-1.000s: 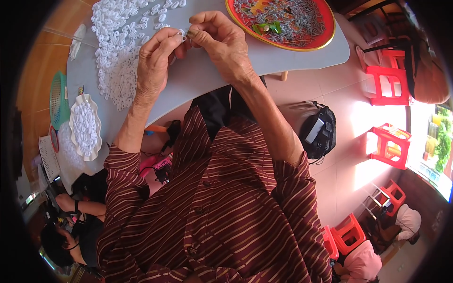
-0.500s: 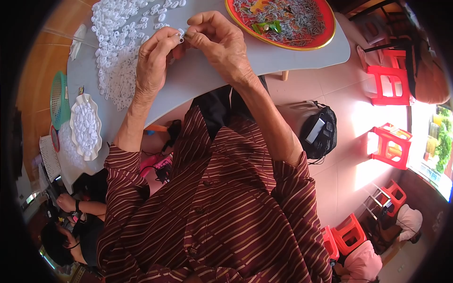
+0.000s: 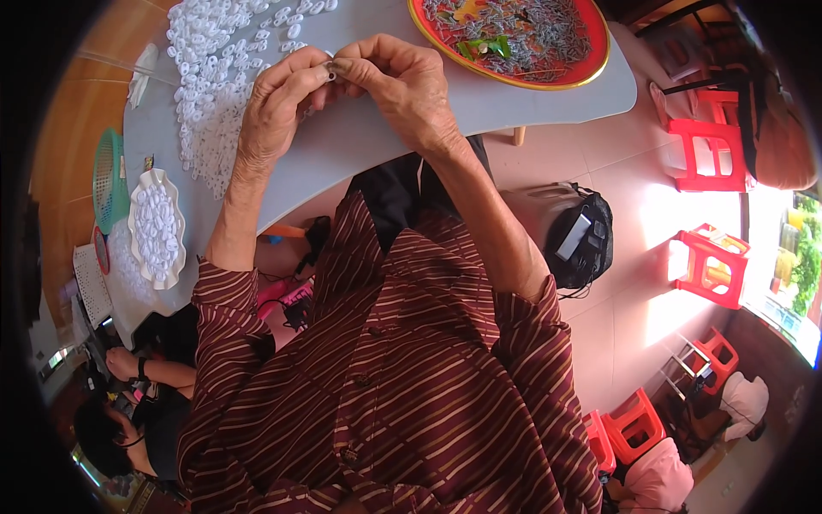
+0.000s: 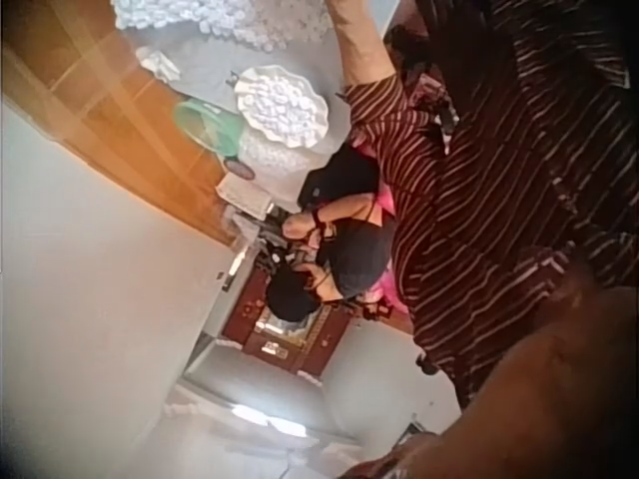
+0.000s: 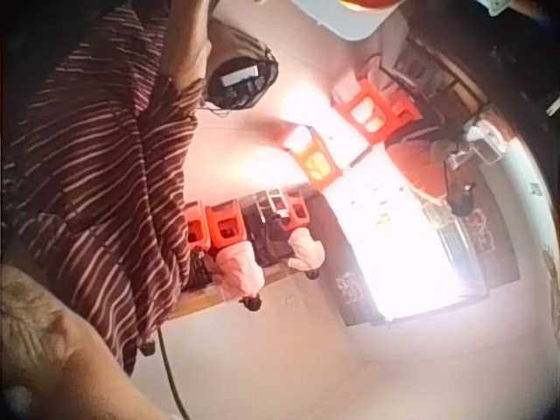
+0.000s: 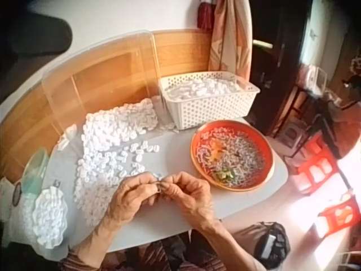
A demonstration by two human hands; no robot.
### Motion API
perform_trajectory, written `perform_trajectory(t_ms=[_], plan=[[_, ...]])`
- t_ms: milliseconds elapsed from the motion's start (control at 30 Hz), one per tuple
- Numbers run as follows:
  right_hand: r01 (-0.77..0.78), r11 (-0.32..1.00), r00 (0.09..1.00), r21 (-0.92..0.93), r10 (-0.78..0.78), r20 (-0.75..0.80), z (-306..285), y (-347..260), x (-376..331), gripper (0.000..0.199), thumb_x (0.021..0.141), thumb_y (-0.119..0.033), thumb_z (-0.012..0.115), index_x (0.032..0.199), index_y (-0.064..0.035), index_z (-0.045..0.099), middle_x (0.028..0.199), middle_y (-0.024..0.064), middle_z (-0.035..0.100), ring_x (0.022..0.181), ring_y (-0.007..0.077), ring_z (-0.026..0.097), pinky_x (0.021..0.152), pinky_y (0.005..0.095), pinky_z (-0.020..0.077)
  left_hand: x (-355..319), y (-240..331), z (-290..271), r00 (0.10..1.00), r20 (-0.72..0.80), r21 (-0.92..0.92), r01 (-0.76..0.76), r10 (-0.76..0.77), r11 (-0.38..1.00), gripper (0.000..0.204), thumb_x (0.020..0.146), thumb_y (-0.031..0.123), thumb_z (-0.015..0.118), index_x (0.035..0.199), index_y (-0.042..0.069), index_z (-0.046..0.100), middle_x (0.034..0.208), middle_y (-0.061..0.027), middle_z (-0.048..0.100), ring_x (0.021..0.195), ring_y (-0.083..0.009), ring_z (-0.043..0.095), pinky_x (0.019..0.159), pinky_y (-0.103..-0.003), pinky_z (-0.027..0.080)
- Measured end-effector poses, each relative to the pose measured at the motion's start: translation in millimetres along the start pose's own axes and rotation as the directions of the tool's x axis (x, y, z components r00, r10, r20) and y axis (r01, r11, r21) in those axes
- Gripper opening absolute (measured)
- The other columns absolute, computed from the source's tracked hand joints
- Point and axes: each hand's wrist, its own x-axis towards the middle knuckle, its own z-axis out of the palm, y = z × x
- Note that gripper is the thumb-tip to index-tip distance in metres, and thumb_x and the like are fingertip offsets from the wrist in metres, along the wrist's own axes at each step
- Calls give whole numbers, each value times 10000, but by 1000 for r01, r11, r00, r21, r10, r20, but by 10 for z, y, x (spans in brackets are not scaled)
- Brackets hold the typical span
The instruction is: Manually assembling small white plastic components at a table.
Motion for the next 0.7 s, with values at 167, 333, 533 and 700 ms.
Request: perform_trajectory(t_ms=[167, 333, 533, 700], plan=[[23, 996, 999, -84, -26, -35, 9, -15, 2, 160, 855, -132, 650, 796, 15, 621, 670, 1, 591, 595, 47, 503, 551, 188, 431, -31, 104, 82, 999, -35, -14, -8, 7, 1000, 164, 871, 164, 526, 797, 34, 594, 605, 17, 506, 575, -64, 458, 535, -222, 380], [-21, 996, 997, -86, 14, -77, 40, -88, -23, 211, 852, -176, 661, 765, 10, 615, 630, -1, 575, 559, 43, 484, 510, 188, 408, -85, 92, 258, 930, -187, 393, -224, 316, 892, 85, 865, 104, 551, 821, 31, 556, 606, 30, 502, 569, -72, 441, 516, -216, 379], [-7, 996, 998, -86, 2, -57, 12, -78, -7, 214, 876, -199, 629, 807, 4, 626, 642, -2, 577, 572, 51, 487, 534, 190, 417, -72, 114, 193, 979, -175, 139, -79, 103, 987, 144, 876, 161, 557, 828, 27, 576, 621, 21, 534, 597, -63, 476, 538, -224, 400], [20, 998, 1000, -55, -20, 1, 18, -64, -9, 201, 894, -188, 602, 865, 10, 626, 680, 6, 602, 599, 52, 508, 566, 189, 434, -69, 62, 114, 990, -140, 3, 14, -13, 1000, 193, 880, 209, 563, 840, 28, 616, 650, 4, 572, 619, -56, 510, 570, -223, 420]])
